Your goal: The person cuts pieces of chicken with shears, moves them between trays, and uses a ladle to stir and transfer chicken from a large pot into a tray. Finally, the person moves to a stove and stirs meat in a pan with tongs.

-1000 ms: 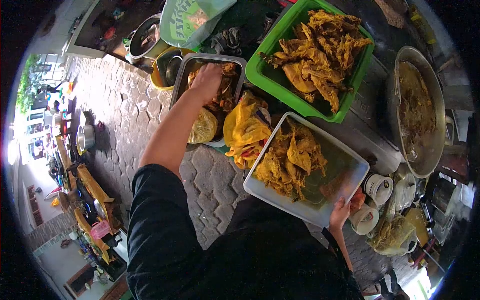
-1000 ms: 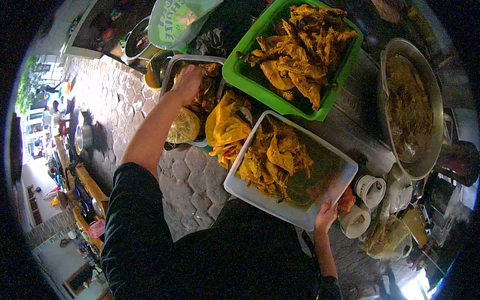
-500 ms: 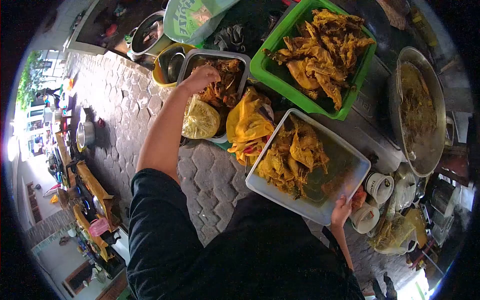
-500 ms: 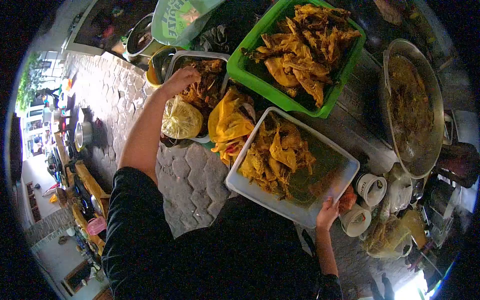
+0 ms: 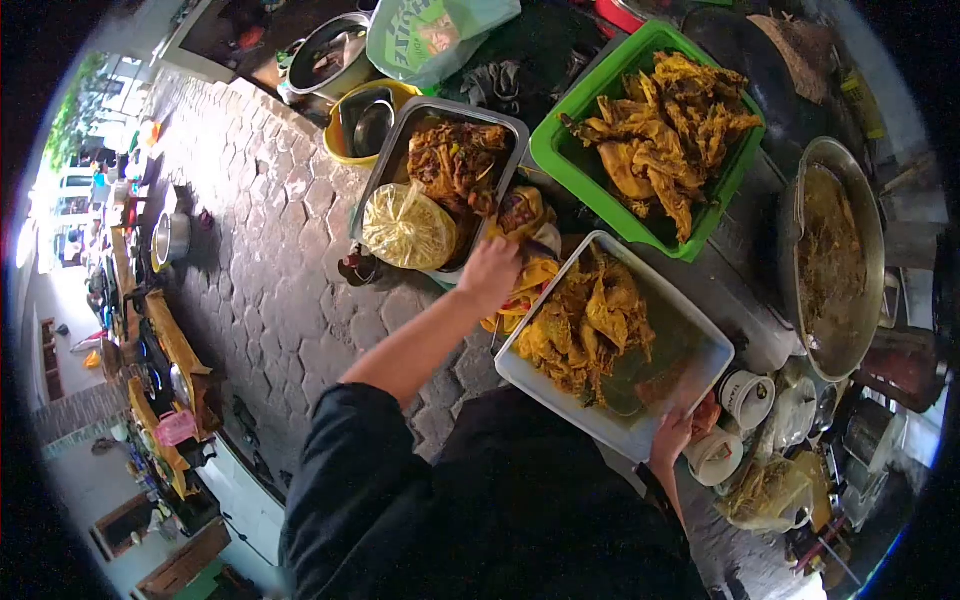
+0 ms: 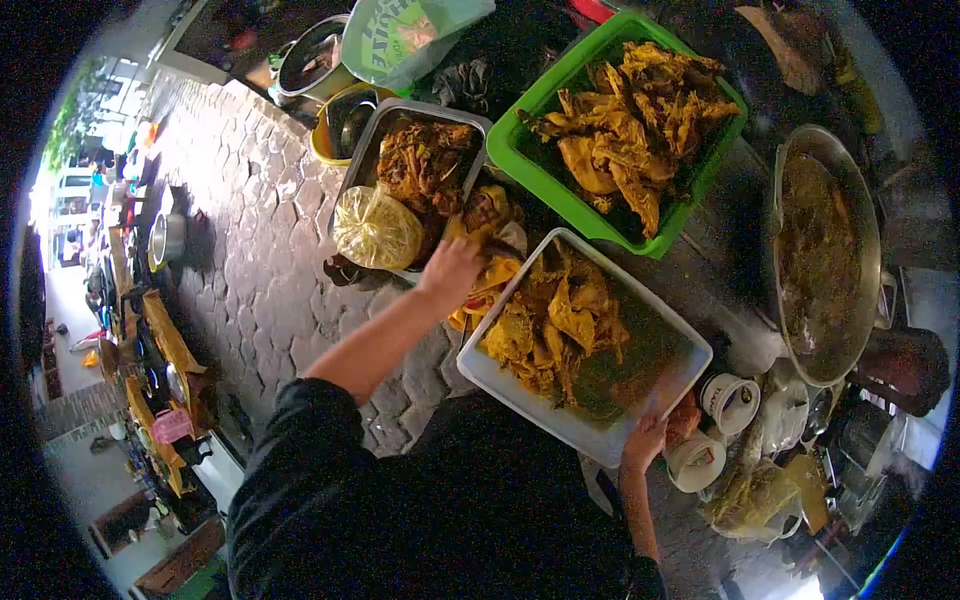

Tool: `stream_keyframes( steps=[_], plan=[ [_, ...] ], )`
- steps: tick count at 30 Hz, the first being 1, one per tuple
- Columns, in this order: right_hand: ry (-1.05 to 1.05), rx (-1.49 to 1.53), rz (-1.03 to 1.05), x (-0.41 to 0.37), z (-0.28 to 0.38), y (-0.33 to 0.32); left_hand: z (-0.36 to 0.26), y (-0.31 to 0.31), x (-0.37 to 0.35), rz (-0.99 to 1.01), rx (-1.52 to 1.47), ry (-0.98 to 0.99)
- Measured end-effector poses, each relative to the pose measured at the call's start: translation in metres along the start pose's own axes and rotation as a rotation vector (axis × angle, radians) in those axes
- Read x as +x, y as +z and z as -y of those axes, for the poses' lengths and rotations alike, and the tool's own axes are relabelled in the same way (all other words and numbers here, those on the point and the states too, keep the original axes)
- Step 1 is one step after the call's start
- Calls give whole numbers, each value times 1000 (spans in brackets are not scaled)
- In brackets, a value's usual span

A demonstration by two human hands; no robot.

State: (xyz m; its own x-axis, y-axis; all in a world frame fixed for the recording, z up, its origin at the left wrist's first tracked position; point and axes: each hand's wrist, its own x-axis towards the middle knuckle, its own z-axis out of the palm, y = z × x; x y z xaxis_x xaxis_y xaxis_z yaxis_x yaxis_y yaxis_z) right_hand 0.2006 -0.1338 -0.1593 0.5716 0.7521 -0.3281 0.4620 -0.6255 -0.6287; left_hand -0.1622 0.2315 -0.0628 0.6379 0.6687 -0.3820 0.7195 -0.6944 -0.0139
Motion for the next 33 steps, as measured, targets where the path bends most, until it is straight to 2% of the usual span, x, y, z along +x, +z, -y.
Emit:
stream_keyframes(
  steps=[1, 3, 4, 6, 10, 12, 13, 15, 16, 18, 19, 21, 22, 24, 25, 26, 28, 30, 32, 33],
  plan=[
    [-9, -2, -2, 0, 27, -4, -5, 8, -1, -8, -2, -6],
    [228, -152, -81, -8, 78, -11, -14, 19, -4, -324, -69, -32],
    [219, -158, -77, -8, 72, -10, -17, 19, -5, -327, -74, -42],
    [199, 39, -214, -6, 57, -1, -20, 18, -5, -400, -85, -56],
    [14, 14, -259, -13, 99, -8, -28, 11, -20, -463, -69, -92],
    [149, -67, -203, -9, 101, -10, -34, 3, -32, -523, -189, -132],
    [144, -61, -198, -8, 93, -13, -38, 5, -38, -523, -183, -137],
    [74, -203, 32, -2, 84, -19, -45, 14, -45, -637, -278, -201],
    [71, -202, 29, 0, 89, -23, -47, 16, -47, -641, -276, -200],
    [205, -88, 161, -1, 105, -34, -49, 23, -54, -702, -302, -253],
    [210, -94, 160, -4, 106, -32, -51, 26, -57, -699, -309, -252],
    [166, -219, -79, -8, 111, -30, -51, 30, -60, -631, -374, -313],
    [167, -228, -80, -7, 121, -33, -49, 33, -61, -630, -383, -314],
    [-256, -246, -325, -2, 153, -42, -39, 39, -59, -627, -447, -275],
    [-405, -438, -441, 1, 186, -41, -32, 41, -57, -579, -427, -239],
    [-389, -443, -448, 6, 209, -32, -24, 41, -54, -574, -431, -222],
    [-460, -213, -80, 19, 254, -15, -14, 40, -47, -534, -495, -169],
    [-566, -201, -36, 29, 324, 25, 2, 39, -45, -513, -484, -97],
    [-710, -66, 138, 45, 391, 69, 17, 42, -45, -331, -568, 89],
    [-712, 6, 162, 53, 413, 95, 24, 39, -47, -326, -576, 92]
  ],
)
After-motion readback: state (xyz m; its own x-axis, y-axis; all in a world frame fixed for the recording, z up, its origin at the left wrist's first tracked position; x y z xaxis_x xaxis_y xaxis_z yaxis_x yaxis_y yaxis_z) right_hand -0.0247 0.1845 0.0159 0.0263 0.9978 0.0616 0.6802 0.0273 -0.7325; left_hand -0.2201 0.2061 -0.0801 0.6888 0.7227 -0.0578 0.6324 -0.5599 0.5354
